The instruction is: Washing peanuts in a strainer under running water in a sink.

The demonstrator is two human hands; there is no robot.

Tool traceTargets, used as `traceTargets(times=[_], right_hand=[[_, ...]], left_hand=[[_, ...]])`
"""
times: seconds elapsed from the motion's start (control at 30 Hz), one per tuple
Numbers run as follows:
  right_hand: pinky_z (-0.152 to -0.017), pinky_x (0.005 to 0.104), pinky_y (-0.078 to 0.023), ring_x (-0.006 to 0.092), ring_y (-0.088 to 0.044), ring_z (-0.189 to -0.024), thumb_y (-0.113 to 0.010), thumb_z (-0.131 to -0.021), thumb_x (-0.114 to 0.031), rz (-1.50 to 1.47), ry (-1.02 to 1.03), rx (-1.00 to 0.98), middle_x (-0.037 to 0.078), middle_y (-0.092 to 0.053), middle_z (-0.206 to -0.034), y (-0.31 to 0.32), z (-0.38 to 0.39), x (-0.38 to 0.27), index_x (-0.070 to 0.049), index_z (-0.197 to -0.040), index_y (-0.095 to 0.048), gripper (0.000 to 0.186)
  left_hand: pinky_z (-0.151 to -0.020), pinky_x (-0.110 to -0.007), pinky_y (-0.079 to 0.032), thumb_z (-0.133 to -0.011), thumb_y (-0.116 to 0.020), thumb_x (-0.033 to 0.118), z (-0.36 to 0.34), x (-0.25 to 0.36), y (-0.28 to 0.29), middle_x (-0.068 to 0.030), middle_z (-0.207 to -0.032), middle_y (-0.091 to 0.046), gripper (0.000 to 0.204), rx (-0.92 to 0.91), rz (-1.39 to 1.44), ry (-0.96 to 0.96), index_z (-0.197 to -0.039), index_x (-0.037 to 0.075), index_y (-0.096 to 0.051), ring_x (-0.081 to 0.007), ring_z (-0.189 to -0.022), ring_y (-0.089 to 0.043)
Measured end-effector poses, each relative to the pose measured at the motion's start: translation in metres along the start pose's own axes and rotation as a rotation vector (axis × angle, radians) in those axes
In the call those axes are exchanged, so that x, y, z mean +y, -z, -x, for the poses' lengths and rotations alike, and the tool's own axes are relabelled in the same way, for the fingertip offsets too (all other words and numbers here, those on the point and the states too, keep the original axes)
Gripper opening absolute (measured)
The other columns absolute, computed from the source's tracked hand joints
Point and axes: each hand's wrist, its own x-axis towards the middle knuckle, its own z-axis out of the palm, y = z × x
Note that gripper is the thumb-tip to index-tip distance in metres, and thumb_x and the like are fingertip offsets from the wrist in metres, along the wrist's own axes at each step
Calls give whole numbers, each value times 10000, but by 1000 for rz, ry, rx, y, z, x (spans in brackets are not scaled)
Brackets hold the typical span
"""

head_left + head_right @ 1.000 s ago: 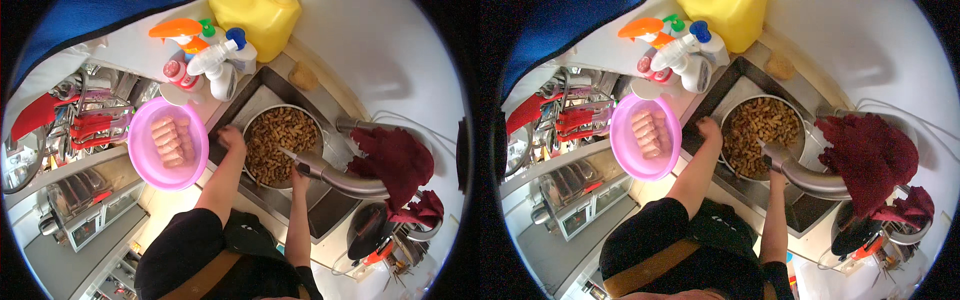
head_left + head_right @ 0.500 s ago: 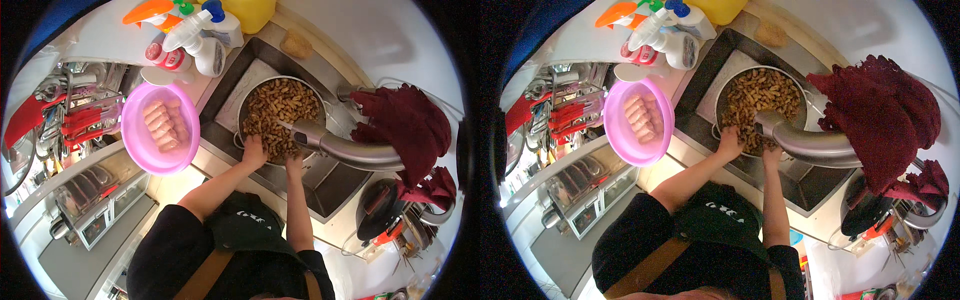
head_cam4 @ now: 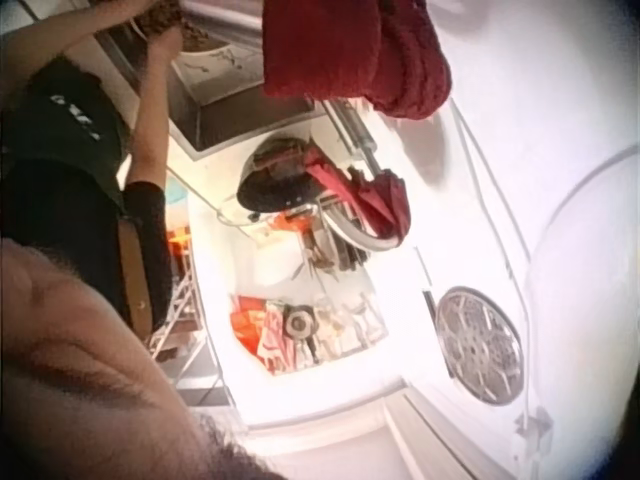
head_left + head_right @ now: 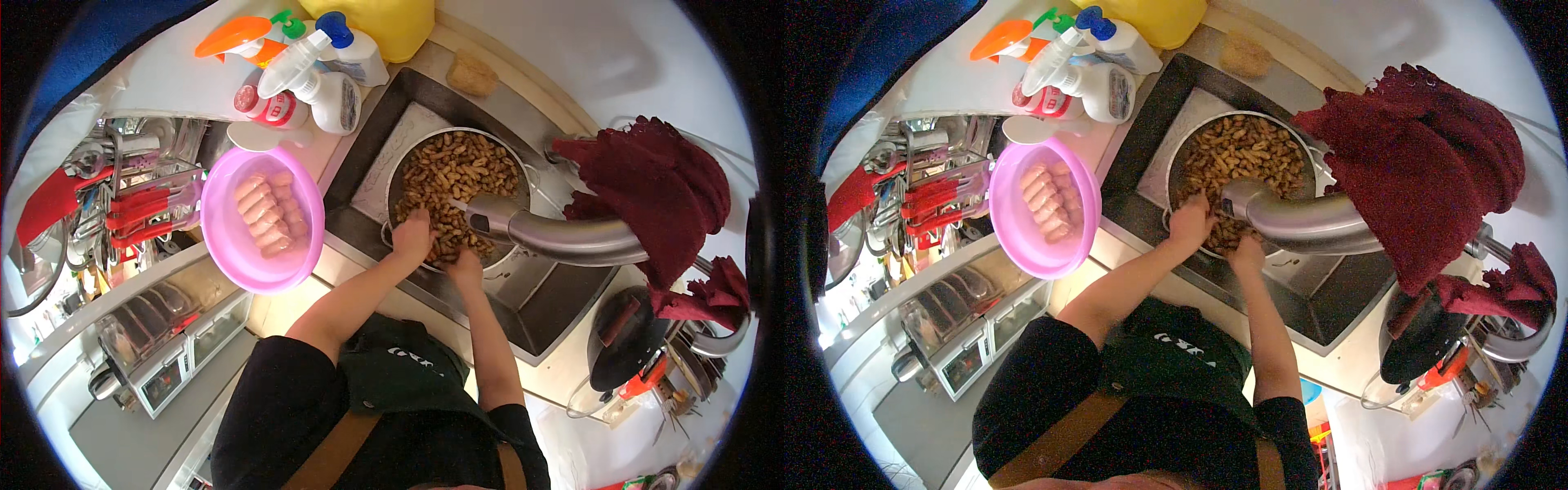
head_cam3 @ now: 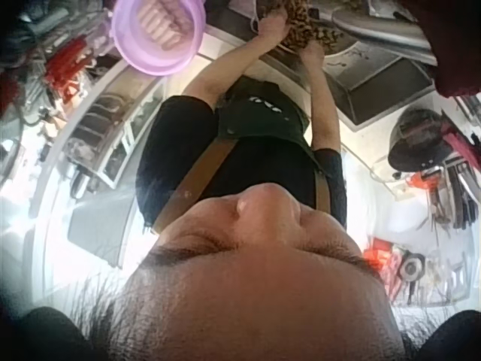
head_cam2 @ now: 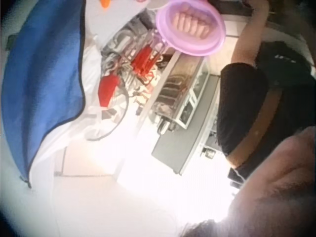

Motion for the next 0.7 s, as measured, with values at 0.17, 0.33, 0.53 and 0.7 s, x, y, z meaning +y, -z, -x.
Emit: traceTargets(times=[0.17, 0.33, 0.53, 0.7], right_hand=[[-654, 379, -447, 298, -552, -793, -635, -660, -149, -49, 80, 363, 138, -542, -921, 1, 1, -15, -56, -907, -578, 270], [-633, 382, -437, 285, -553, -743, -609, -683, -133, -59, 155, 384, 137, -558, -863, 7, -6, -28, -78, -931, -589, 255], [-562, 326, -436, 264, -546, -595, -620, -676, -101, -165, 254, 391, 141, -588, -842, 7, -12, -34, -70, -996, -583, 324], [-534, 267, -423, 171, -531, -559, -614, -691, -59, -317, 543, 536, 107, -592, -770, 3, -13, -33, -38, -971, -586, 283]], left_hand=[[-587, -390, -458, -689, -633, 168, -13, -7, 7, -127, -831, -533, 185, 274, 37, -125, -810, 41, -572, -306, -722, -559], [-592, -389, -457, -717, -580, 124, -18, -8, 2, -118, -811, -536, 85, 243, 35, -126, -744, 44, -588, -296, -711, -560], [-602, -381, -442, -720, -556, 85, 10, 3, 29, -117, -763, -526, 51, 263, 279, -190, -738, 41, -571, -293, -704, -551], [-590, -358, -428, -710, -575, 66, 23, 10, 53, -117, -732, -519, 51, 203, 432, -253, -741, 28, -559, -284, -682, -540]])
